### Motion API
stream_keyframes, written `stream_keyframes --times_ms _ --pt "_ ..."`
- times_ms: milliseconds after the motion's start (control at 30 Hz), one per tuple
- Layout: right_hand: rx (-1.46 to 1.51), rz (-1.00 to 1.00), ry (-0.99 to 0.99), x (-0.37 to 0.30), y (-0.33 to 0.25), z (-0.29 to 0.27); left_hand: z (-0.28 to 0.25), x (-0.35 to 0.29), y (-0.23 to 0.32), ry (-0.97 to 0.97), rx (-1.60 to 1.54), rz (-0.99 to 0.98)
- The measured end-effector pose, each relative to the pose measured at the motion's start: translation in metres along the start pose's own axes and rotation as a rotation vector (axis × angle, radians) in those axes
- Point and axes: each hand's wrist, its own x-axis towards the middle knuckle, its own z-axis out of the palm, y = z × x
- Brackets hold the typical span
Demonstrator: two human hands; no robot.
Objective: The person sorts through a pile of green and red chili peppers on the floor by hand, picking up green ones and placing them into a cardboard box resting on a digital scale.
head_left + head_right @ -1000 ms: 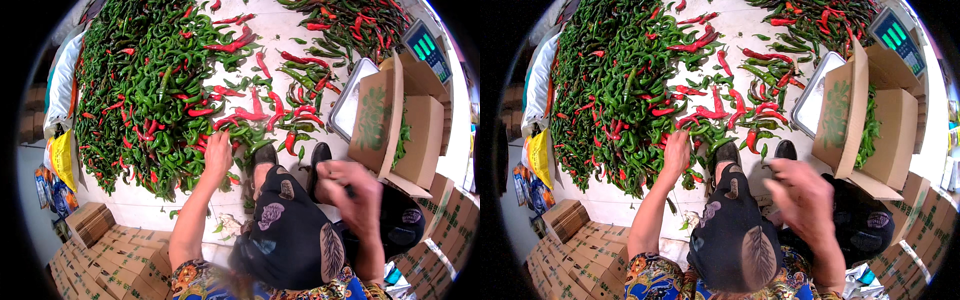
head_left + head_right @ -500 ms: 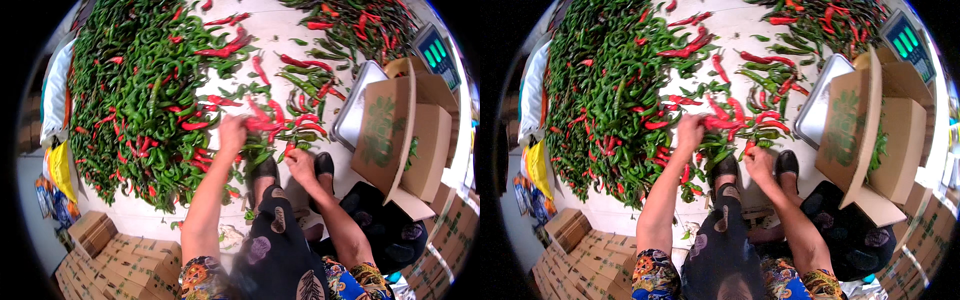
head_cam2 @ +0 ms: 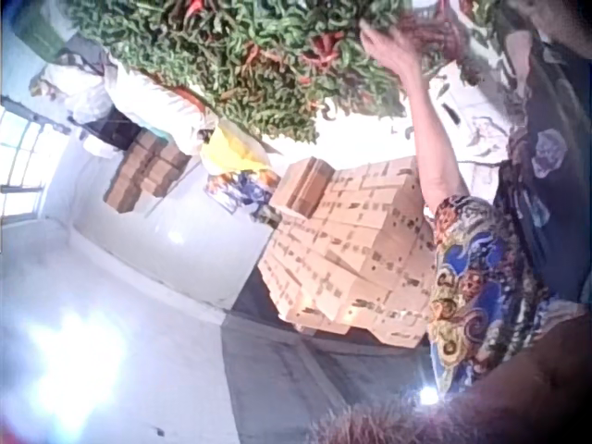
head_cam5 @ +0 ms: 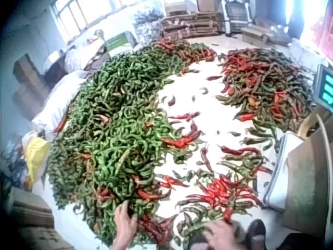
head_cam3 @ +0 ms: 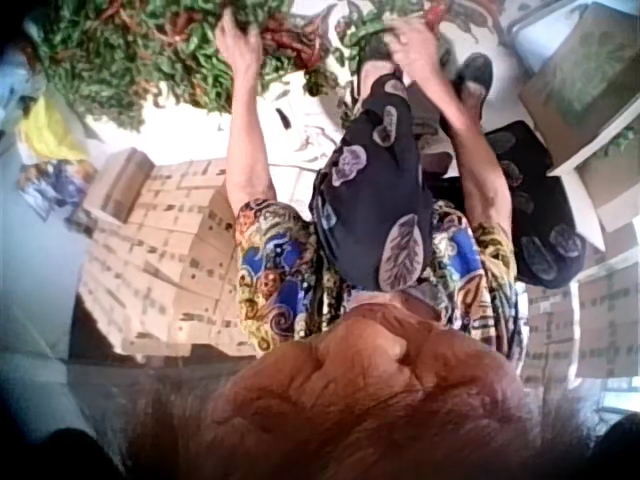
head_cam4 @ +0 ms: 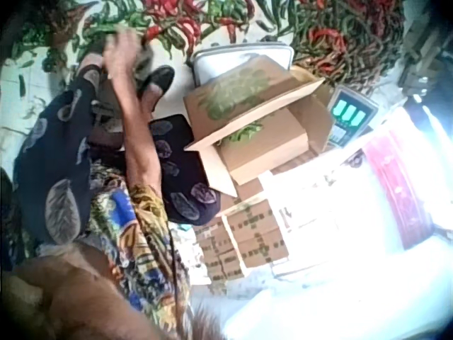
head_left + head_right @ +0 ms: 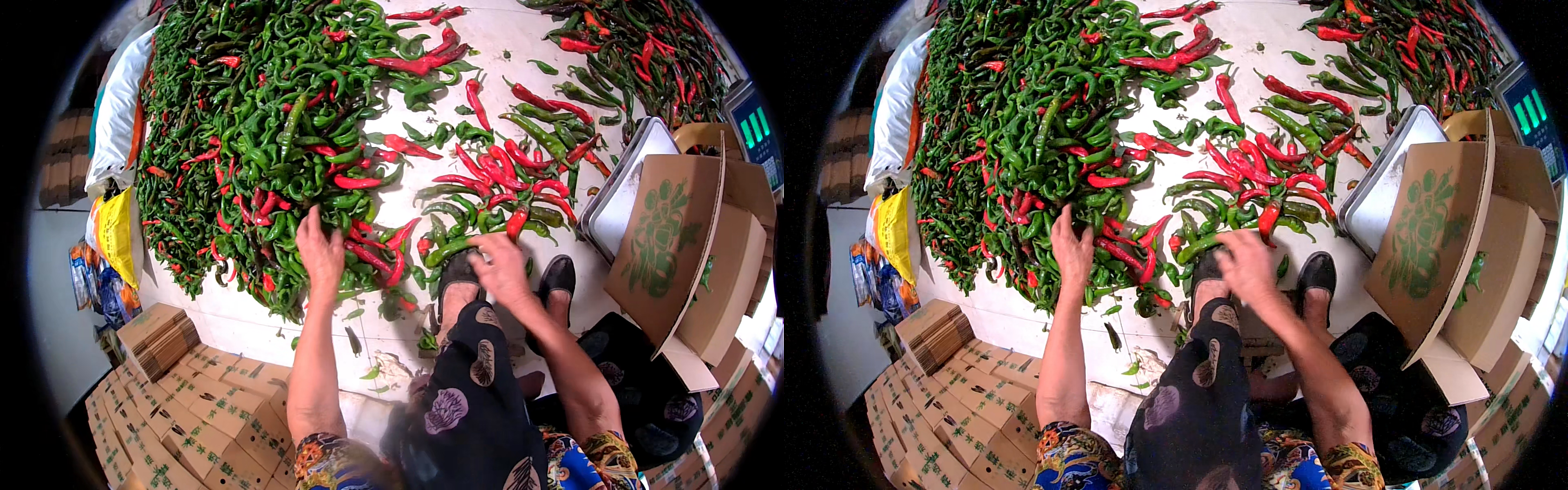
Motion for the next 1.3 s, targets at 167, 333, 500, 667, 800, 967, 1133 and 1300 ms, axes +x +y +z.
stream_keyframes --times_ms 167,333,500,667,800,967,1133,1300 --pt "-0.205 -0.225 -0.175 0.008 -0.015 0.038 0.012 0.005 0.004 -0.238 -0.046 -0.272" --pt "-0.093 -0.045 -0.032 0.017 -0.021 0.019 0.034 -0.009 0.013 -0.094 -0.382 0.057" --pt "-0.137 0.082 0.122 0.021 0.011 0.005 0.04 -0.033 0.076 -0.23 -0.407 0.02" --pt "-0.221 0.04 0.019 0.03 0.002 0.0 0.044 -0.031 0.074 -0.091 -0.29 0.12" --pt "-0.294 0.082 -0.084 0.03 0.008 0.001 0.045 -0.036 0.067 -0.308 -0.273 0.073" --pt "-0.214 0.166 0.065 0.049 0.019 -0.017 0.051 -0.054 0.065 -0.379 -0.545 -0.098" --pt "0.041 0.204 0.257 0.041 0.028 -0.028 0.043 -0.053 0.063 -0.277 -0.491 -0.125" --pt "0.644 0.582 -0.177 0.027 0.004 0.005 0.057 -0.057 0.085 -0.194 -0.268 0.154"
